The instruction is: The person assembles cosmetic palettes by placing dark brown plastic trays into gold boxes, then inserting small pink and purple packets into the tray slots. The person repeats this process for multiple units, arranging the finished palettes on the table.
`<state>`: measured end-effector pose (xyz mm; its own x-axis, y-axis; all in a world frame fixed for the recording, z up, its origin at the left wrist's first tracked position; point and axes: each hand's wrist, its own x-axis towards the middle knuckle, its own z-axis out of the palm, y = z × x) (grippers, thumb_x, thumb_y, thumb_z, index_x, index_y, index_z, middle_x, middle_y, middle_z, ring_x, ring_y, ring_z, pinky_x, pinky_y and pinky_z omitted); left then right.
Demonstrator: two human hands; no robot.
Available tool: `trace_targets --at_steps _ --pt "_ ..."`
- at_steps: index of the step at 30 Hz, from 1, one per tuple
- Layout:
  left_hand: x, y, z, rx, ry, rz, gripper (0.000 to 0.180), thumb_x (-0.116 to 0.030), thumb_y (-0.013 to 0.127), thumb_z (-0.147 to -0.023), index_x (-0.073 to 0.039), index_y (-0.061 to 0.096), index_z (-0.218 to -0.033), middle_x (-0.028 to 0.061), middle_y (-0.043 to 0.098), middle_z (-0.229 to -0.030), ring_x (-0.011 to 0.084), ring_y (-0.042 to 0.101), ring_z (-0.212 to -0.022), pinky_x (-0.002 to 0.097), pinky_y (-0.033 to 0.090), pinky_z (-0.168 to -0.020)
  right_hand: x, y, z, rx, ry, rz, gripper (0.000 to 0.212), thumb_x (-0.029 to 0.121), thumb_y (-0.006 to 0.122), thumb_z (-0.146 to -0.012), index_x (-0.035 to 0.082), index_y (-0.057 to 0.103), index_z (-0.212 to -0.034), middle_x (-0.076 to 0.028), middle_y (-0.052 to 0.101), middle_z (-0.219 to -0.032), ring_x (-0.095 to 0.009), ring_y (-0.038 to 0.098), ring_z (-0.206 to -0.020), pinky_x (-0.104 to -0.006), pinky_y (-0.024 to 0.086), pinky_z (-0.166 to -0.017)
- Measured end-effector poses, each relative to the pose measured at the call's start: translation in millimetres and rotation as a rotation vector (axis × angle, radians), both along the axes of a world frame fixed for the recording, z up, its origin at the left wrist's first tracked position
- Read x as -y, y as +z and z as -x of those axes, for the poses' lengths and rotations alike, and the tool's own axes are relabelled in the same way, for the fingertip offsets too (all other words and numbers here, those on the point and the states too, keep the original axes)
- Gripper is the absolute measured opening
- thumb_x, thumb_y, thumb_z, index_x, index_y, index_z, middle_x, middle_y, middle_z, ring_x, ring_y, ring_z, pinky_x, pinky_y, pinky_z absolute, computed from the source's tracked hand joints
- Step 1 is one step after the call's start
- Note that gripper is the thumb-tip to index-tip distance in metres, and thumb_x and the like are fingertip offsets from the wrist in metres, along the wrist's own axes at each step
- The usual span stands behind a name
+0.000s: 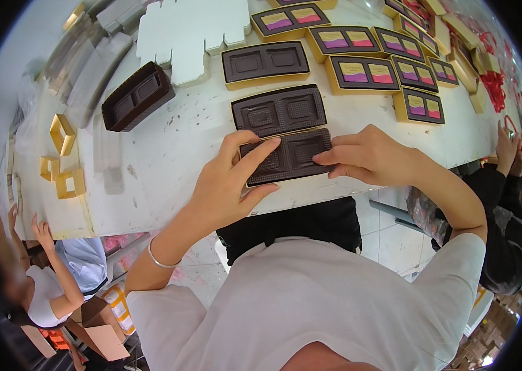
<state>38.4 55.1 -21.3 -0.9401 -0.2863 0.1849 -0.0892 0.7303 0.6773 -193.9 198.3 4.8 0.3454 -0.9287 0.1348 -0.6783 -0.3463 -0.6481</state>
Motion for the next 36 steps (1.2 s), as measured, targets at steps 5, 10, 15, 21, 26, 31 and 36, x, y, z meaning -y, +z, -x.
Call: trace_targets --at_steps 5,10,15,21,26,31,36 --pt "1 2 0 0.016 -0.020 0.060 0.058 -0.018 0.075 -0.071 -0.012 0.055 -0.124 0.0099 0.044 -0.111 0.0160 0.044 -0.061 0.0275 0.043 -0.055 -1 -14 -1 0.283 -0.061 -0.118 0.026 0.009 0.068 -0.079 0.004 0.059 -0.104 -0.007 0.057 -0.076 -0.021 0.056 -0.061 -0.0294 0.042 -0.053" --pt "0 -1 2 -0.028 -0.016 0.093 0.057 -0.015 0.075 -0.070 -0.010 0.056 -0.124 0.0105 0.042 -0.112 0.0160 0.042 -0.060 0.0273 0.041 -0.055 -1 -9 -8 0.338 -0.154 -0.355 0.021 0.005 0.066 -0.082 0.005 0.058 -0.102 -0.005 0.055 -0.074 -0.013 0.051 -0.060 -0.0261 0.040 -0.054" --pt "-2 -1 -2 -0.007 -0.020 0.197 0.056 -0.015 0.075 -0.070 -0.010 0.058 -0.123 0.0125 0.045 -0.114 0.0160 0.042 -0.058 0.0264 0.041 -0.054 2 20 -3 0.398 -0.318 -0.494 0.017 0.010 0.062 -0.085 0.003 0.053 -0.098 -0.007 0.051 -0.064 -0.016 0.050 -0.059 -0.0307 0.041 -0.056" --pt "-5 -2 0 -0.020 -0.016 0.345 0.054 -0.021 0.074 -0.071 -0.016 0.059 -0.123 0.0129 0.051 -0.114 0.0182 0.052 -0.066 0.0261 0.047 -0.057 2 -17 -23 0.324 -0.577 -0.179 0.011 0.010 0.062 -0.084 0.003 0.054 -0.087 -0.010 0.057 -0.067 -0.025 0.054 -0.057 -0.0331 0.043 -0.051" --pt "-13 -12 -2 -0.037 0.013 0.552 0.058 -0.025 0.074 -0.070 -0.017 0.057 -0.124 0.0153 0.051 -0.118 0.0210 0.056 -0.077 0.0286 0.049 -0.059 0 -27 -34 -0.125 -0.602 0.252 0.013 0.012 0.062 -0.086 0.004 0.054 -0.093 -0.005 0.053 -0.062 -0.016 0.048 -0.051 -0.0290 0.038 -0.047" --pt "-19 3 0 -0.014 0.060 0.553 0.063 -0.042 0.072 -0.071 -0.014 0.056 -0.125 0.0146 0.052 -0.117 0.0197 0.054 -0.066 0.0277 0.047 -0.056 13 16 -3 0.680 -0.730 0.097 0.019 0.024 0.057 -0.092 0.005 0.054 -0.097 0.005 0.041 -0.056 -0.002 0.036 -0.051 -0.0203 0.029 -0.045" --pt "-10 49 33 -0.260 0.085 0.121 0.063 -0.051 0.070 -0.072 -0.010 0.057 -0.118 0.0094 0.057 -0.104 0.0160 0.047 -0.052 0.0225 0.041 -0.049 60 31 -17 0.992 -0.648 0.327 0.023 0.026 0.046 -0.097 0.005 0.055 -0.100 0.006 0.041 -0.058 -0.002 0.035 -0.051 -0.0179 0.026 -0.046"
